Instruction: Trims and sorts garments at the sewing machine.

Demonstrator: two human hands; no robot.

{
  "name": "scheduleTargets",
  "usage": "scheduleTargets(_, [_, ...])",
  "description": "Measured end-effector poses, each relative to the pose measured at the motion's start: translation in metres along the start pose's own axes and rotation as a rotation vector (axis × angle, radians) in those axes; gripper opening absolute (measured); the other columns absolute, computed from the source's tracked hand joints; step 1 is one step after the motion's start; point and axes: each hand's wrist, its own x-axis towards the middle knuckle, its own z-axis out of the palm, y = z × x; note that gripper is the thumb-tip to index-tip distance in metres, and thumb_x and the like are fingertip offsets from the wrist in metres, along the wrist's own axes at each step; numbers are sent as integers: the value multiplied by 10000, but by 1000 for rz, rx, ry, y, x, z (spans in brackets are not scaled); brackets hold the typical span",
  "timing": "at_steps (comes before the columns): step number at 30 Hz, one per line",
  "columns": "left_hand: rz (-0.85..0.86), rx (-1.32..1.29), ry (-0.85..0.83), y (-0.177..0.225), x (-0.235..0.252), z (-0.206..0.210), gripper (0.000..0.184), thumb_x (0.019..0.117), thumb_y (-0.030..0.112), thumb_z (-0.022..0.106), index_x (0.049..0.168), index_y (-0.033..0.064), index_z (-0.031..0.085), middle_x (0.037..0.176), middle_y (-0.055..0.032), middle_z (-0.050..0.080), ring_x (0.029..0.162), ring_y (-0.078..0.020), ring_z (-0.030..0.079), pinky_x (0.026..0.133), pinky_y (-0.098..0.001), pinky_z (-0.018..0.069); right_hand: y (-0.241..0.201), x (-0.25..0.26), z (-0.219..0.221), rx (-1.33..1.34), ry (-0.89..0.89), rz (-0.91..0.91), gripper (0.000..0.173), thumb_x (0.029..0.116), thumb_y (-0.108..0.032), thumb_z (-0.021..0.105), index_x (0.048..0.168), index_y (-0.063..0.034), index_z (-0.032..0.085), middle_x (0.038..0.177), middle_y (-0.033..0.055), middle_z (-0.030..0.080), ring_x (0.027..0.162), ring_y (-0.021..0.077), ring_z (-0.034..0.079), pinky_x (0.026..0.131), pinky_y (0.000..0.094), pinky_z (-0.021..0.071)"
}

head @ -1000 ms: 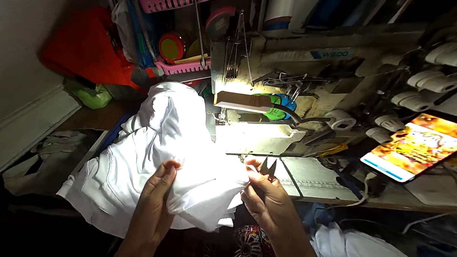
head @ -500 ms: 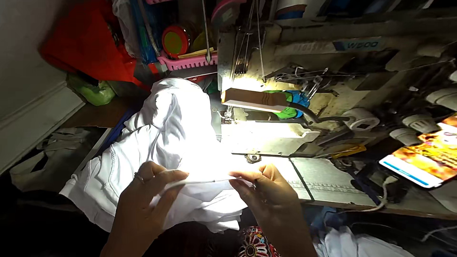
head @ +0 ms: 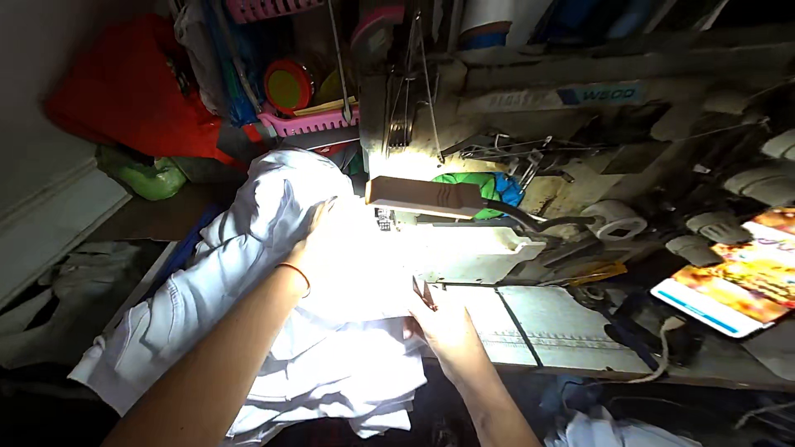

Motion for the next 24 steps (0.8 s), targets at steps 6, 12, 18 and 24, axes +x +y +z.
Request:
scheduleTargets(6, [364,278,382,-35,125,56,187,956,230,607,969,87,728,1042,-95,687,1063,-285,637,899,-474,509,-6,22,4,366,-15,184,261,1068,-79,483,844,-6,597,538,31,577,403,51,515,396,172,430])
scheduleTargets(12, [402,171,282,-37,145,49,187,954,216,639,1027,55,699,1065,-127,698,1088,-301,628,1024,-496,408,-8,27,21,432,37,203,295,1069,-97,506,801,-1,582,515,26,542,390,53,497,393,182,435])
scheduleTargets(18, [586,246,283,-48,125,25,175,934,259,634,933,98,703,917,-93,696,921,-270,667,877,-526,485,0,28,11,177,20,86,290,1045,-128,556,790,-21,642,534,-1,528,426,46,477,426,188,411])
scheduleTargets(24, [443,-22,330,-59,77,-22,323,1033,261,598,862,-1,679,832,-157,658,879,-301,651,848,-512,486,2,19,-9,-196,262,-313,212,1017,-216,622,1102,-70,750,749,-20,648,522,15,510,492,189,451])
